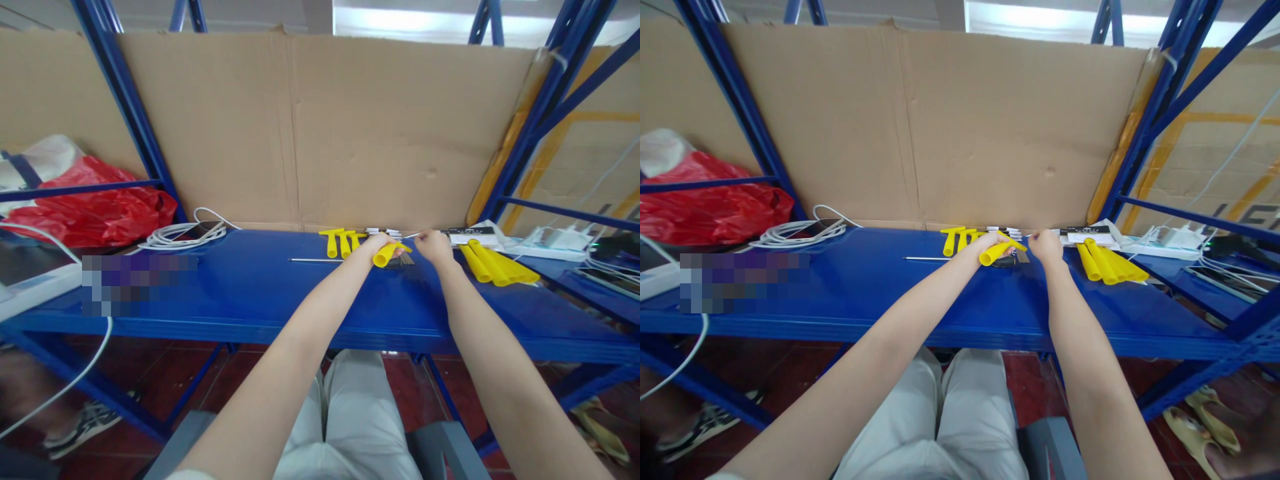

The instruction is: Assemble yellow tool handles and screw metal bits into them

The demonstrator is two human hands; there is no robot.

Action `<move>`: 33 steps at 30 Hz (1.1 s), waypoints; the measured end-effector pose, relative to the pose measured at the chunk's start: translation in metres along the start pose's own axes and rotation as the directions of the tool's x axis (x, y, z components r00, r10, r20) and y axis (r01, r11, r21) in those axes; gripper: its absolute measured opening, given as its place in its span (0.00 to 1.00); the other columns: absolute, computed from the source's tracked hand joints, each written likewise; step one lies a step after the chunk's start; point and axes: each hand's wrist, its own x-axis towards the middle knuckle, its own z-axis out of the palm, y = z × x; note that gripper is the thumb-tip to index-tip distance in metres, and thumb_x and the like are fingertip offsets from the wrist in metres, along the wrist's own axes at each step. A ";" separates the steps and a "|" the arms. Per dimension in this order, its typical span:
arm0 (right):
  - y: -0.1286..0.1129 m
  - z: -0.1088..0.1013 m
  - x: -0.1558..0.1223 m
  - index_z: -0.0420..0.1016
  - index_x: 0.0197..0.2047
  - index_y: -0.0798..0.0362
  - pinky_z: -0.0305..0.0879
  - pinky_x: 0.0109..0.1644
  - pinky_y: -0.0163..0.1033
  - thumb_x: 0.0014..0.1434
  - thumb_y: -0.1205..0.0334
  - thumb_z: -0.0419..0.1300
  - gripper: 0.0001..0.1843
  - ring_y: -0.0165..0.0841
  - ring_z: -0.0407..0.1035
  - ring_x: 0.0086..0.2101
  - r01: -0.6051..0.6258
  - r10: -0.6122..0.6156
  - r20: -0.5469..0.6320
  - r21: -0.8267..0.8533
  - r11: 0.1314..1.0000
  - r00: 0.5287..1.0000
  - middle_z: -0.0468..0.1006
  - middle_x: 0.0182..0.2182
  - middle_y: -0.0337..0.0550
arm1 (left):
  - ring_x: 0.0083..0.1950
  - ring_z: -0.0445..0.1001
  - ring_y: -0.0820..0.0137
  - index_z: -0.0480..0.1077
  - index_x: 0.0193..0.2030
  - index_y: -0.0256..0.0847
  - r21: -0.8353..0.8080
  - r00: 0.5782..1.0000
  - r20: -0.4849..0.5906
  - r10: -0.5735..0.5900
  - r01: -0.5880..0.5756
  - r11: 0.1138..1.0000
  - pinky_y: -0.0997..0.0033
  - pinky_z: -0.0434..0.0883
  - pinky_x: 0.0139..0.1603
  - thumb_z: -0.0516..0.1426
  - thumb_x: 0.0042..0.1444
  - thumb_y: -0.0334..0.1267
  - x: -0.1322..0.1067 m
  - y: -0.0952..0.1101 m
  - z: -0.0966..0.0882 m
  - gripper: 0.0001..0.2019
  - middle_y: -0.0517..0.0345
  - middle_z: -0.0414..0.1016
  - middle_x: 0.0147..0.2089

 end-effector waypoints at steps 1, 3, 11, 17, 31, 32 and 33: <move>0.001 0.001 0.001 0.83 0.51 0.61 0.69 0.51 0.41 0.63 0.63 0.50 0.23 0.49 0.76 0.50 0.007 -0.007 0.000 0.002 1.000 1.000 0.82 0.47 0.63 | 0.31 0.79 0.67 0.69 0.59 0.26 -0.016 0.999 -0.021 -0.037 0.037 0.999 0.71 0.77 0.29 0.54 0.60 0.31 0.000 0.000 0.000 0.20 0.39 0.81 0.42; 0.001 0.001 0.001 0.83 0.50 0.61 0.69 0.51 0.41 0.63 0.63 0.51 0.22 0.49 0.76 0.50 0.018 -0.018 -0.001 0.010 1.000 1.000 0.82 0.47 0.63 | 0.32 0.80 0.67 0.68 0.60 0.25 -0.052 0.995 -0.048 -0.093 0.090 0.995 0.70 0.78 0.31 0.53 0.60 0.28 -0.003 0.002 -0.001 0.21 0.38 0.81 0.43; -0.011 0.009 0.000 0.84 0.47 0.57 0.68 0.52 0.34 0.61 0.65 0.53 0.20 0.40 0.77 0.48 0.163 -0.183 0.154 0.132 0.978 0.971 0.84 0.46 0.53 | 0.33 0.81 0.70 0.66 0.61 0.29 0.151 0.967 -0.252 0.042 -0.004 0.988 0.75 0.77 0.31 0.51 0.61 0.26 -0.025 0.016 -0.031 0.21 0.38 0.80 0.49; -0.024 0.020 -0.001 0.85 0.41 0.57 0.68 0.55 0.36 0.60 0.68 0.51 0.19 0.40 0.76 0.50 0.227 -0.318 0.343 0.280 0.933 0.884 0.84 0.48 0.49 | 0.47 0.82 0.63 0.61 0.68 0.42 0.613 0.852 -0.220 0.475 -0.258 0.747 0.60 0.80 0.48 0.56 0.58 0.24 -0.048 0.015 -0.081 0.31 0.42 0.68 0.68; -0.029 0.039 0.010 0.82 0.48 0.54 0.65 0.60 0.45 0.63 0.57 0.51 0.21 0.43 0.73 0.53 0.161 -0.254 0.399 0.253 0.954 0.881 0.80 0.54 0.51 | 0.70 0.66 0.61 0.65 0.68 0.41 0.903 0.715 0.166 0.679 -0.387 0.187 0.50 0.58 0.74 0.53 0.53 0.20 -0.070 -0.014 -0.113 0.34 0.49 0.70 0.69; -0.029 0.040 0.011 0.82 0.48 0.53 0.64 0.61 0.46 0.63 0.56 0.51 0.21 0.43 0.72 0.54 0.159 -0.246 0.396 0.238 0.958 0.885 0.80 0.55 0.51 | 0.70 0.66 0.62 0.65 0.68 0.42 0.904 0.715 0.181 0.676 -0.392 0.172 0.50 0.58 0.74 0.52 0.53 0.19 -0.071 -0.015 -0.112 0.35 0.50 0.70 0.69; -0.029 0.039 0.011 0.82 0.49 0.52 0.63 0.61 0.47 0.63 0.55 0.51 0.21 0.43 0.72 0.55 0.163 -0.243 0.389 0.226 0.960 0.889 0.79 0.56 0.51 | 0.71 0.66 0.62 0.64 0.69 0.42 0.905 0.716 0.192 0.671 -0.393 0.160 0.50 0.58 0.74 0.52 0.53 0.19 -0.072 -0.015 -0.110 0.35 0.50 0.69 0.69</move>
